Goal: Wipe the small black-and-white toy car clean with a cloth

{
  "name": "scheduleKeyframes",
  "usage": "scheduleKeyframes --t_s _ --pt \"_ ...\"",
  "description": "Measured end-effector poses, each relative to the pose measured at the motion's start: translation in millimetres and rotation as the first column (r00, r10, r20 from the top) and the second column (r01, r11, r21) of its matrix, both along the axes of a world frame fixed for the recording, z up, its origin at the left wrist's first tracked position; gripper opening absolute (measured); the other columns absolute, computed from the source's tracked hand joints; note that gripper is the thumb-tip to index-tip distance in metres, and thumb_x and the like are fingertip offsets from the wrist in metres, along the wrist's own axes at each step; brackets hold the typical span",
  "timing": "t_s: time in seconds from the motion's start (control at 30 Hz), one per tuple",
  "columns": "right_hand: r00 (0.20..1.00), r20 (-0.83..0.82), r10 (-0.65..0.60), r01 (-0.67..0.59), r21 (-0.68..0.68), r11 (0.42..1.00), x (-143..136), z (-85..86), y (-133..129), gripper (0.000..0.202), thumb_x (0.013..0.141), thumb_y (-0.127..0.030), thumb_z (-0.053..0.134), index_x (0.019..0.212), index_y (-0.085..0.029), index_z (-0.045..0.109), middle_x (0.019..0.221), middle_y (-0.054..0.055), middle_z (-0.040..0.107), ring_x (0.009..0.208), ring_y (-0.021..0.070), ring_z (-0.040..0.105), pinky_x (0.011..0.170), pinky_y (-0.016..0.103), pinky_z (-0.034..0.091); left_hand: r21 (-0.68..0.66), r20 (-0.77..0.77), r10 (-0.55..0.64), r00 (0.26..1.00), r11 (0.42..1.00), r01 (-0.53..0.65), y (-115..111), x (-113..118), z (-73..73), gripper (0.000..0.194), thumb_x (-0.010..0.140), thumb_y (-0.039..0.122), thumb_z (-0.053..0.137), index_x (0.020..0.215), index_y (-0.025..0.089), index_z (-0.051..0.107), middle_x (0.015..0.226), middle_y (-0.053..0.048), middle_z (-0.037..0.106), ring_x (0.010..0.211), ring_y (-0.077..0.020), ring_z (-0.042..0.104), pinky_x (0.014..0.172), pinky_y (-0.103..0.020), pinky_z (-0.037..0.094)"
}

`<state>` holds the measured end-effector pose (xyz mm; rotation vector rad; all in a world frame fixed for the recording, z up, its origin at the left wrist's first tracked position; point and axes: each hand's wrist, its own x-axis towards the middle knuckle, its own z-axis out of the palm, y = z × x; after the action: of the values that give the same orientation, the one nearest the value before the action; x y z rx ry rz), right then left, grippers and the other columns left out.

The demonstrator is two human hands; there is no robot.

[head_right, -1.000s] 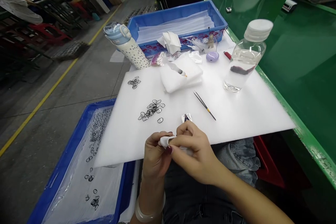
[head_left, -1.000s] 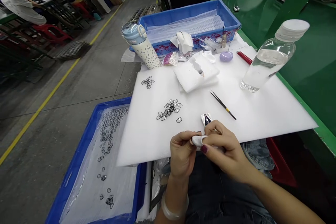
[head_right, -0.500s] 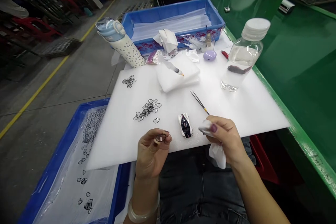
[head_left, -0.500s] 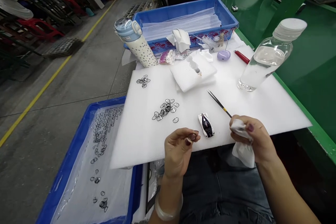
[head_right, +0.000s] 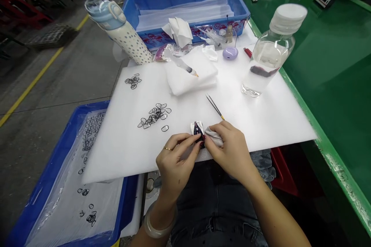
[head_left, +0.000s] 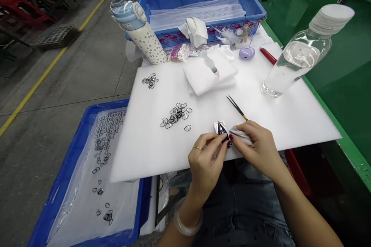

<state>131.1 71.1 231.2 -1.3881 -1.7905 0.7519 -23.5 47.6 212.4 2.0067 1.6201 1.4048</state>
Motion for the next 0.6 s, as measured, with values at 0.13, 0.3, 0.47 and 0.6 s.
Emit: scheduleKeyframes --t_s 0.13,0.3,0.47,0.6 --pt "0.998 0.055 0.029 -0.026 -0.065 0.998 0.7 1.5 1.9 0.009 0.089 -0.021 0.06 0.092 -0.018 0.068 0.085 0.003 0.065 0.074 0.0163 0.062 0.063 0.028 0.044 -0.035 0.036 -0.006 0.999 0.999 0.007 -0.7 0.0 -0.6 0.019 0.086 0.015 0.069 0.101 0.023 0.077 0.086 -0.002 0.067 0.073 -0.0133 0.066 0.068 -0.024 0.056" --pt "0.995 0.09 0.043 -0.036 -0.081 0.996 0.5 2.1 5.0 0.01 0.089 -0.02 0.06 0.092 -0.018 0.068 0.085 0.003 0.065 0.074 0.0166 0.062 0.063 0.028 0.043 -0.114 0.072 -0.017 0.997 0.993 0.025 -1.9 -3.1 -0.3 0.022 0.082 0.015 0.073 0.103 0.022 0.076 0.089 -0.002 0.067 0.074 -0.0135 0.066 0.07 -0.024 0.056" --pt "0.995 0.086 0.057 -0.049 -0.09 0.995 1.1 2.8 5.1 0.01 0.089 -0.021 0.06 0.093 -0.018 0.069 0.084 0.003 0.065 0.073 0.0163 0.061 0.063 0.028 0.042 -0.217 0.098 0.012 0.995 0.976 0.01 -1.4 -8.2 2.5 0.029 0.084 0.018 0.07 0.112 0.023 0.072 0.116 -0.008 0.069 0.107 -0.0241 0.066 0.091 -0.039 0.057" --pt "0.995 0.083 0.057 -0.048 -0.102 0.994 1.0 3.4 5.0 0.011 0.089 -0.022 0.06 0.093 -0.018 0.069 0.084 0.003 0.065 0.072 0.0161 0.06 0.062 0.027 0.041 -0.257 0.134 0.019 0.991 0.966 0.016 -1.0 -8.6 2.0 0.031 0.086 0.017 0.066 0.115 0.024 0.072 0.129 -0.008 0.067 0.117 -0.0271 0.063 0.098 -0.045 0.055"
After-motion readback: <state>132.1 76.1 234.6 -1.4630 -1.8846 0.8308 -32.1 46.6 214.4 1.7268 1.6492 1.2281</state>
